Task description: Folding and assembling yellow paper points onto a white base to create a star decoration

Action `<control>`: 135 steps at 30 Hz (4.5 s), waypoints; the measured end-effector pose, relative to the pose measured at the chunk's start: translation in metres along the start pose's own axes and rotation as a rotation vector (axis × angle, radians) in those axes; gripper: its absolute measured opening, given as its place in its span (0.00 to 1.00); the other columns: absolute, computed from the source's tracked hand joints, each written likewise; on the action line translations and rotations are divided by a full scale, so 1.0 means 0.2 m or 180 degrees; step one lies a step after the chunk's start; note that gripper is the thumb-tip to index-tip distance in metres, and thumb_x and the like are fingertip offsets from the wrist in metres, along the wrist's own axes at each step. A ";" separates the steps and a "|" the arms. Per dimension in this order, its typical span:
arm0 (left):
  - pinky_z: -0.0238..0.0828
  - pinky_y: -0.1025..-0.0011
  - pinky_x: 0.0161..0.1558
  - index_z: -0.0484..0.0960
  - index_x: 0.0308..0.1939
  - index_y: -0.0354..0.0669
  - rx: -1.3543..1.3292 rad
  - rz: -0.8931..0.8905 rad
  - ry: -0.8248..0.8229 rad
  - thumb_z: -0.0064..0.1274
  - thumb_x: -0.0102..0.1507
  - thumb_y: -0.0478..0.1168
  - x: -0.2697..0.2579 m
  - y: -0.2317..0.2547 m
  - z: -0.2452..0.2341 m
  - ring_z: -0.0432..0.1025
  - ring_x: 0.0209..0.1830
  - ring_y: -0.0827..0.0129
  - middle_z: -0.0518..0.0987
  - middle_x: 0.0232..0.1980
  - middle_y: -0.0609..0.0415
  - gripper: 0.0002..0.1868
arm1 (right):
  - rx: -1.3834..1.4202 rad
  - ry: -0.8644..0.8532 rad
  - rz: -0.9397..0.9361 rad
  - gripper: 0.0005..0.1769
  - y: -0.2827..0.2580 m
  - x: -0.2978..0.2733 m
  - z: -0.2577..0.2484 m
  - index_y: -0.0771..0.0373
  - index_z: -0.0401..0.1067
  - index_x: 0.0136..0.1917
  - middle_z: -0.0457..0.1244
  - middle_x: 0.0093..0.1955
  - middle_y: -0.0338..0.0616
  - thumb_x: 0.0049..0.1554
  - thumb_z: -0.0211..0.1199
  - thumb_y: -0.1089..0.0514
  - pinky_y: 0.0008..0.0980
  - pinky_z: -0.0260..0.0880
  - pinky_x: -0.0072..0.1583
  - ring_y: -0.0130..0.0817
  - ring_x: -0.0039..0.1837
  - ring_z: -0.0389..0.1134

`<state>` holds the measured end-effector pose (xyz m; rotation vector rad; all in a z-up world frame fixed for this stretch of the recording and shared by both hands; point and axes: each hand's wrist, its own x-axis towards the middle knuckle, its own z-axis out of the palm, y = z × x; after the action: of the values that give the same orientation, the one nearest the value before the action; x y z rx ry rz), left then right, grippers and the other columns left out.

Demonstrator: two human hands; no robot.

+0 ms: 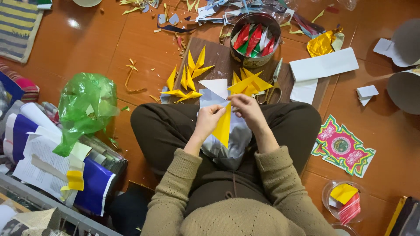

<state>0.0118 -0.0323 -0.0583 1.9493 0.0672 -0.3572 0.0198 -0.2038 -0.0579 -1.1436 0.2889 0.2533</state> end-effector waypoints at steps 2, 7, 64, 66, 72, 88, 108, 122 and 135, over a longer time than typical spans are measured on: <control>0.73 0.68 0.43 0.87 0.37 0.50 -0.0022 0.0015 -0.0013 0.54 0.61 0.44 0.00 0.01 0.00 0.77 0.40 0.71 0.84 0.35 0.53 0.08 | -0.0116 -0.0077 -0.0065 0.09 0.07 0.02 0.01 0.72 0.73 0.45 0.58 0.32 0.44 0.53 0.68 0.63 0.17 0.58 0.31 0.25 0.32 0.61; 0.73 0.66 0.43 0.86 0.38 0.48 0.0013 0.0062 -0.0097 0.54 0.62 0.44 -0.02 0.04 -0.01 0.78 0.42 0.66 0.84 0.36 0.51 0.08 | -0.0332 -0.0094 -0.0237 0.11 0.17 0.08 -0.01 0.69 0.71 0.33 0.55 0.24 0.40 0.49 0.73 0.65 0.15 0.54 0.29 0.19 0.27 0.56; 0.77 0.62 0.35 0.78 0.57 0.34 -0.0911 -0.0171 -0.0077 0.58 0.60 0.34 -0.03 0.01 -0.14 0.75 0.36 0.61 0.82 0.42 0.38 0.21 | 0.0191 -0.0536 -0.0415 0.08 0.11 0.10 -0.15 0.71 0.71 0.46 0.67 0.33 0.56 0.52 0.64 0.72 0.38 0.76 0.37 0.42 0.34 0.72; 0.72 0.70 0.27 0.80 0.49 0.30 -0.1109 -0.0362 -0.0336 0.53 0.59 0.34 -0.08 0.15 -0.21 0.72 0.24 0.64 0.79 0.34 0.45 0.16 | -0.0333 -0.1157 -0.0174 0.04 -0.03 0.00 -0.11 0.62 0.63 0.45 0.63 0.36 0.48 0.59 0.57 0.65 0.27 0.71 0.34 0.35 0.31 0.69; 0.73 0.67 0.30 0.80 0.51 0.28 -0.1568 -0.0472 -0.0708 0.52 0.59 0.33 -0.07 -0.01 -0.29 0.78 0.29 0.51 0.82 0.37 0.33 0.16 | 0.0138 -0.1531 -0.0191 0.03 -0.13 -0.05 -0.11 0.64 0.69 0.47 0.64 0.38 0.46 0.58 0.57 0.65 0.23 0.70 0.39 0.28 0.35 0.69; 0.76 0.66 0.33 0.70 0.43 0.35 -0.1488 -0.0881 -0.1908 0.43 0.67 0.45 -0.08 0.06 -0.05 0.74 0.24 0.61 0.75 0.26 0.46 0.14 | -0.0565 -0.1869 -0.0397 0.14 -0.03 0.00 -0.12 0.67 0.72 0.44 0.67 0.35 0.49 0.55 0.47 0.77 0.29 0.75 0.43 0.35 0.38 0.72; 0.68 0.49 0.46 0.76 0.42 0.41 0.0052 0.0625 -0.1058 0.36 0.71 0.49 -0.12 0.28 0.00 0.74 0.41 0.49 0.78 0.35 0.38 0.17 | 0.0699 0.0096 -0.0484 0.01 0.05 0.03 0.03 0.70 0.74 0.40 0.54 0.24 0.41 0.53 0.65 0.69 0.19 0.56 0.29 0.23 0.26 0.54; 0.71 0.60 0.41 0.75 0.30 0.51 0.0499 0.0158 -0.0723 0.32 0.70 0.54 -0.06 0.07 0.06 0.77 0.32 0.58 0.78 0.20 0.56 0.22 | 0.0699 0.0641 -0.0532 0.06 0.14 0.13 -0.10 0.66 0.72 0.37 0.53 0.25 0.35 0.54 0.66 0.66 0.14 0.54 0.33 0.16 0.28 0.53; 0.68 0.51 0.50 0.81 0.37 0.40 0.0289 0.0286 -0.1063 0.33 0.70 0.51 -0.12 0.06 -0.05 0.74 0.47 0.43 0.82 0.40 0.39 0.24 | -0.0269 0.0613 -0.0477 0.13 0.14 0.09 -0.03 0.59 0.68 0.29 0.54 0.23 0.35 0.50 0.71 0.61 0.16 0.49 0.35 0.19 0.30 0.52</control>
<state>-0.0063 -0.0247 -0.0362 1.9490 -0.2564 -0.6297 0.0261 -0.1976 -0.0911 -1.2693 0.3630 0.0230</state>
